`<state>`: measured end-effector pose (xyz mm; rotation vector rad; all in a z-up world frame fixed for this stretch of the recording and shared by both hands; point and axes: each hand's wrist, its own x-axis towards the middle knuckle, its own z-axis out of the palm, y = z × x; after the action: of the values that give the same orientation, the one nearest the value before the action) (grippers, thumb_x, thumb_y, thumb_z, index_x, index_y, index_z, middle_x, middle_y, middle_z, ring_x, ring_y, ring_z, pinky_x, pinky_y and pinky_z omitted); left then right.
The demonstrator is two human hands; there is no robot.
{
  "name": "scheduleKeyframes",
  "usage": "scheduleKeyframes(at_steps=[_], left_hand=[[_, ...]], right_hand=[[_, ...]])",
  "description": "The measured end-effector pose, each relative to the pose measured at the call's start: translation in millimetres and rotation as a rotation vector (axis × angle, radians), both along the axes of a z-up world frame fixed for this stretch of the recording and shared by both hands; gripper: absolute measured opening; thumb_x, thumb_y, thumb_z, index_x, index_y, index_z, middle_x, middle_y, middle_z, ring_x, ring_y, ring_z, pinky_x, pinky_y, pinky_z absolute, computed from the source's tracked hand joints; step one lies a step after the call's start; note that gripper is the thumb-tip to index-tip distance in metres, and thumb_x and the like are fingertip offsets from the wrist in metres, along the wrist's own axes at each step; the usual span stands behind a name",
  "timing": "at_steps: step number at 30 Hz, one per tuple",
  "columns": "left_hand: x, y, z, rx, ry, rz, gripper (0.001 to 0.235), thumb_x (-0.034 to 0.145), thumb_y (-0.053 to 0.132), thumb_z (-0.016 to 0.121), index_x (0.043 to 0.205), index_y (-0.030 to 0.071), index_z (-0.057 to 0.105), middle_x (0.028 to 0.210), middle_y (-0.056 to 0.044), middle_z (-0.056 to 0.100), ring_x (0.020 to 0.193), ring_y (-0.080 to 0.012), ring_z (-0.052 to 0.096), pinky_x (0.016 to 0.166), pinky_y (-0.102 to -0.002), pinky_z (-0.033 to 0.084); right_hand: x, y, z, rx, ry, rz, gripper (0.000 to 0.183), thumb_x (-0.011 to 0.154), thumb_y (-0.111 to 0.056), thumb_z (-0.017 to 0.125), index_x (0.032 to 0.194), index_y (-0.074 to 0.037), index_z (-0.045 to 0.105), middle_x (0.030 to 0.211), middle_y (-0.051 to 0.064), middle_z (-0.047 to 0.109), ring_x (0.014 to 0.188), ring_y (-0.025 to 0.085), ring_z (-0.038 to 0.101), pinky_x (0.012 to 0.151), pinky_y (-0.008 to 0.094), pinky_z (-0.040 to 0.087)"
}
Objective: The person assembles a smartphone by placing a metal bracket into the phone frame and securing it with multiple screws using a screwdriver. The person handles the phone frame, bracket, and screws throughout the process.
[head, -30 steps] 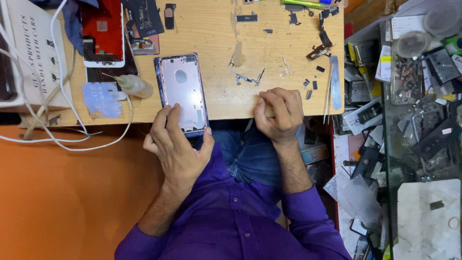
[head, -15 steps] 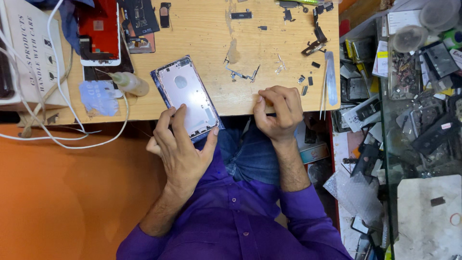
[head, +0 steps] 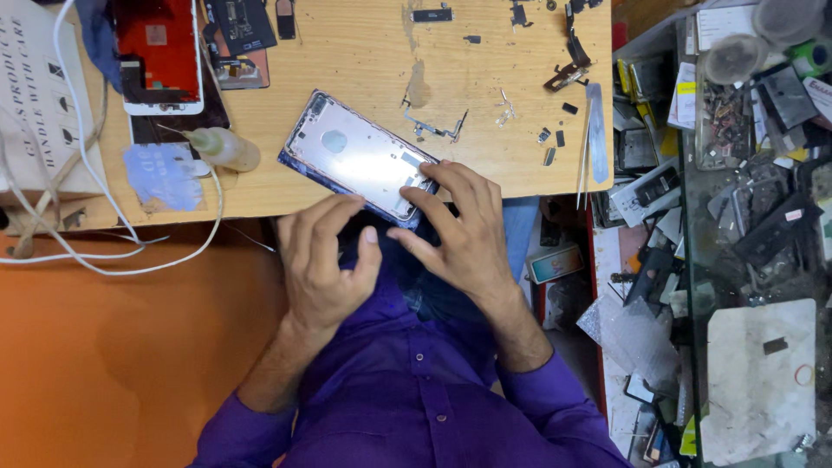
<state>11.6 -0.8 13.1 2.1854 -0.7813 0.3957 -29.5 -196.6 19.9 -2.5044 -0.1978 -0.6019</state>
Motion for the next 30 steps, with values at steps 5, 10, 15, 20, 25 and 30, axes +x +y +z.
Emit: scheduleKeyframes(at_steps=[5, 10, 15, 20, 25, 30], left_hand=[[47, 14, 7, 0.198, -0.096, -0.134, 0.054, 0.087, 0.02, 0.082, 0.135, 0.007, 0.06, 0.136, -0.008, 0.061, 0.133, -0.0288, 0.056, 0.111, -0.046, 0.039], [78, 10, 10, 0.357, -0.147, -0.236, 0.076, 0.085, 0.052, 0.082, 0.143, 0.009, 0.057, 0.145, -0.011, 0.055, 0.141, -0.0291, 0.048, 0.117, -0.054, 0.032], [80, 10, 2, 0.397, -0.154, -0.225, 0.088, 0.082, 0.066, 0.081, 0.146, 0.012, 0.055, 0.148, -0.011, 0.053, 0.143, -0.0295, 0.046, 0.12, -0.056, 0.029], [81, 8, 1, 0.398, -0.131, -0.209, 0.098, 0.073, 0.073, 0.079, 0.146, 0.012, 0.055, 0.146, -0.012, 0.052, 0.14, -0.031, 0.043, 0.117, -0.056, 0.029], [82, 10, 3, 0.383, -0.113, -0.219, 0.097, 0.076, 0.073, 0.08, 0.146, 0.011, 0.055, 0.143, -0.011, 0.053, 0.137, -0.0296, 0.046, 0.114, -0.054, 0.032], [83, 10, 1, 0.377, -0.112, -0.227, 0.094, 0.078, 0.072, 0.079, 0.146, 0.011, 0.056, 0.14, -0.011, 0.055, 0.134, -0.0301, 0.048, 0.113, -0.053, 0.033]], right_hand=[[2, -22, 6, -0.032, 0.093, 0.074, 0.042, 0.084, -0.028, 0.085, 0.119, -0.011, 0.07, 0.136, 0.008, 0.063, 0.136, 0.033, 0.054, 0.109, 0.047, 0.043], [1, -38, 14, 0.03, 0.095, 0.13, 0.036, 0.083, -0.023, 0.085, 0.113, -0.009, 0.072, 0.134, 0.009, 0.064, 0.133, 0.034, 0.056, 0.109, 0.046, 0.046], [20, -48, 23, 0.077, -0.004, -0.018, 0.019, 0.09, -0.013, 0.083, 0.106, -0.009, 0.075, 0.118, 0.007, 0.067, 0.117, 0.028, 0.062, 0.1, 0.04, 0.051], [58, -50, 27, -0.044, 0.068, -0.055, 0.015, 0.091, -0.013, 0.083, 0.103, -0.008, 0.076, 0.103, 0.005, 0.066, 0.101, 0.028, 0.06, 0.087, 0.04, 0.049], [73, -42, 28, -0.095, 0.106, -0.052, 0.013, 0.088, -0.017, 0.085, 0.096, -0.01, 0.077, 0.094, 0.002, 0.066, 0.092, 0.026, 0.059, 0.081, 0.04, 0.047], [75, -45, 26, -0.149, 0.124, -0.005, 0.01, 0.09, -0.017, 0.083, 0.095, -0.012, 0.076, 0.094, 0.002, 0.065, 0.094, 0.025, 0.06, 0.082, 0.04, 0.044]])
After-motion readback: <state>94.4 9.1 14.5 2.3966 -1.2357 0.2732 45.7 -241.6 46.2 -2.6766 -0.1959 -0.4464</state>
